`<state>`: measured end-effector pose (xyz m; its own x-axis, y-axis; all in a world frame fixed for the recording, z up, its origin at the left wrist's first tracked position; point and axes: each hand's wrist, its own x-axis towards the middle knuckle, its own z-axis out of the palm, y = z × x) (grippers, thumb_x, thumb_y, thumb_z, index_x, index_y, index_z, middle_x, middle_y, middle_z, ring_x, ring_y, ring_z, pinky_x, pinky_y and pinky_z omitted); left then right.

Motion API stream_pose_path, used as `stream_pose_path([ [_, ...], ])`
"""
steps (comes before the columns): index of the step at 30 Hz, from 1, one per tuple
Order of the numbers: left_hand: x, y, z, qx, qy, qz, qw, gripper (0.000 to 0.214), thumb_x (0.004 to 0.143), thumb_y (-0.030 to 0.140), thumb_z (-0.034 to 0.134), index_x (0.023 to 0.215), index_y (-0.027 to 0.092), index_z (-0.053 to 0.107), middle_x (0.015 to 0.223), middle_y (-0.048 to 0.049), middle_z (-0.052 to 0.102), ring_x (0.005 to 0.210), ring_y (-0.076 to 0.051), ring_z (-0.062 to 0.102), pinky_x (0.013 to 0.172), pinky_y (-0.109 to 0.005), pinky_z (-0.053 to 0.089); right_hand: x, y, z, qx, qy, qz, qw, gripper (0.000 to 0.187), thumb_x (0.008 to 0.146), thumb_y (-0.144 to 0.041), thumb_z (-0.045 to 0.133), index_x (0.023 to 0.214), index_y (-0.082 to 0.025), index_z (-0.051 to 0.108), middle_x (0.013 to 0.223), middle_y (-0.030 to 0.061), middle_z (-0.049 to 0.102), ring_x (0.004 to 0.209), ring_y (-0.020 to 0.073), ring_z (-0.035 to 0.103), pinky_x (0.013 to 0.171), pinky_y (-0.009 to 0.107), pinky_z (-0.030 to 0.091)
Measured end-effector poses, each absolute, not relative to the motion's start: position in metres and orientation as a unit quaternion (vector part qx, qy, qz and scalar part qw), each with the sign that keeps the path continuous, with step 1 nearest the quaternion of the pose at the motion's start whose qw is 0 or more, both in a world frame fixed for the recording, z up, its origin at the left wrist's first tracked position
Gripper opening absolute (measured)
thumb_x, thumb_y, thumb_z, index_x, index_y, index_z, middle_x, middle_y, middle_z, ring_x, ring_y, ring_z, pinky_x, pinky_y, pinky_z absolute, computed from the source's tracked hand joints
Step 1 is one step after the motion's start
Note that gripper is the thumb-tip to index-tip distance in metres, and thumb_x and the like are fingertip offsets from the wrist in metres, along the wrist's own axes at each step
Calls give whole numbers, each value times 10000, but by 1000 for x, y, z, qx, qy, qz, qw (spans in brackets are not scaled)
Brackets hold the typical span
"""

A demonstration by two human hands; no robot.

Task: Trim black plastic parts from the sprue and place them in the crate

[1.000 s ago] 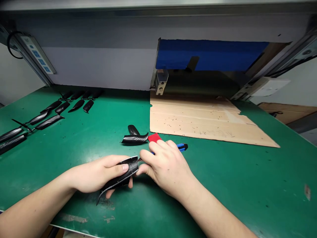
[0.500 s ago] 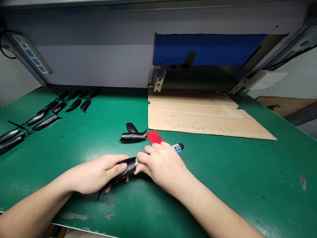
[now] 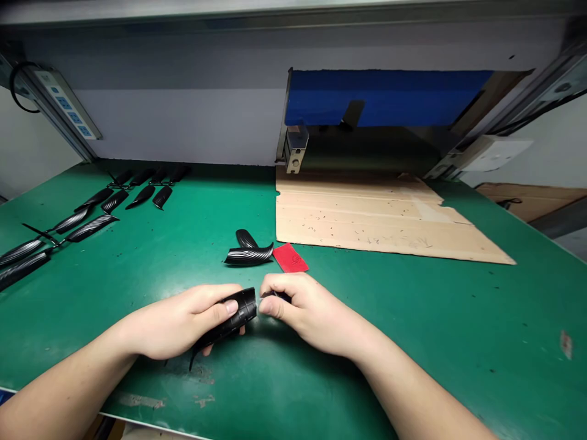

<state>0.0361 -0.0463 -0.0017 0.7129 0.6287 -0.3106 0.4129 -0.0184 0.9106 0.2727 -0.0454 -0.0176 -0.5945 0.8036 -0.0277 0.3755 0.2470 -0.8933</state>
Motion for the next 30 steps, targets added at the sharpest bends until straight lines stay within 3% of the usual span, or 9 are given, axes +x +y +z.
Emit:
stream_pose_path([
  [4, 37, -46, -4, 710, 370, 93, 592, 324, 982, 447, 321, 985, 220, 553, 929, 4, 605, 618, -116, 546, 547, -234, 426, 275, -44, -20, -405, -783, 359, 306, 457, 922, -593, 549, 740, -179, 484, 674, -26, 451, 620, 133, 387, 567, 241, 301],
  [8, 38, -46, -8, 683, 368, 118, 620, 332, 977, 463, 331, 1026, 222, 553, 992, -22, 615, 646, -130, 566, 539, -239, 442, 273, -46, -21, -381, -812, 284, 340, 163, 970, -316, 546, 871, -188, 566, 778, -8, 543, 685, 133, 460, 636, 246, 351],
  [11, 38, -44, -11, 641, 364, 159, 657, 340, 971, 472, 353, 1045, 203, 546, 1021, -44, 615, 612, -116, 560, 562, -245, 464, 271, -47, -24, -342, -832, 233, 369, 94, 957, -221, 555, 885, -190, 606, 727, -13, 522, 646, 125, 437, 635, 255, 335],
  [15, 40, -41, -17, 577, 346, 215, 708, 388, 962, 494, 380, 1080, 164, 547, 888, -57, 641, 580, -109, 570, 568, -221, 444, 267, -47, -32, -277, -881, 194, 331, 114, 927, -292, 647, 960, -183, 643, 665, -24, 466, 608, 127, 409, 625, 276, 293],
  [19, 43, -41, -23, 521, 366, 226, 737, 476, 940, 522, 407, 1142, 112, 541, 628, -53, 609, 565, -148, 575, 540, -218, 415, 264, -49, -35, -280, -893, 176, 305, 128, 973, -265, 572, 1051, -183, 634, 689, -15, 466, 626, 134, 420, 630, 283, 278],
  [22, 44, -42, -24, 480, 362, 229, 766, 501, 926, 518, 434, 1190, 103, 532, 645, -77, 622, 579, -164, 588, 557, -237, 437, 263, -51, -33, -283, -895, 173, 297, 145, 978, -262, 557, 1088, -189, 618, 725, -6, 489, 656, 140, 441, 636, 284, 279],
  [25, 43, -41, -24, 454, 350, 224, 788, 481, 928, 496, 439, 1217, 122, 523, 697, -87, 636, 580, -168, 600, 564, -246, 452, 264, -50, -30, -285, -898, 169, 289, 120, 991, -256, 524, 1007, -197, 628, 703, -12, 487, 640, 139, 437, 633, 284, 279],
  [30, 44, -39, -25, 466, 326, 252, 783, 394, 936, 452, 444, 1011, 95, 594, 878, -129, 659, 515, -111, 558, 524, -209, 431, 270, -47, -25, -352, -875, 156, 293, 219, 1003, -413, 510, 966, -209, 579, 779, -15, 570, 711, 146, 496, 686, 282, 315],
])
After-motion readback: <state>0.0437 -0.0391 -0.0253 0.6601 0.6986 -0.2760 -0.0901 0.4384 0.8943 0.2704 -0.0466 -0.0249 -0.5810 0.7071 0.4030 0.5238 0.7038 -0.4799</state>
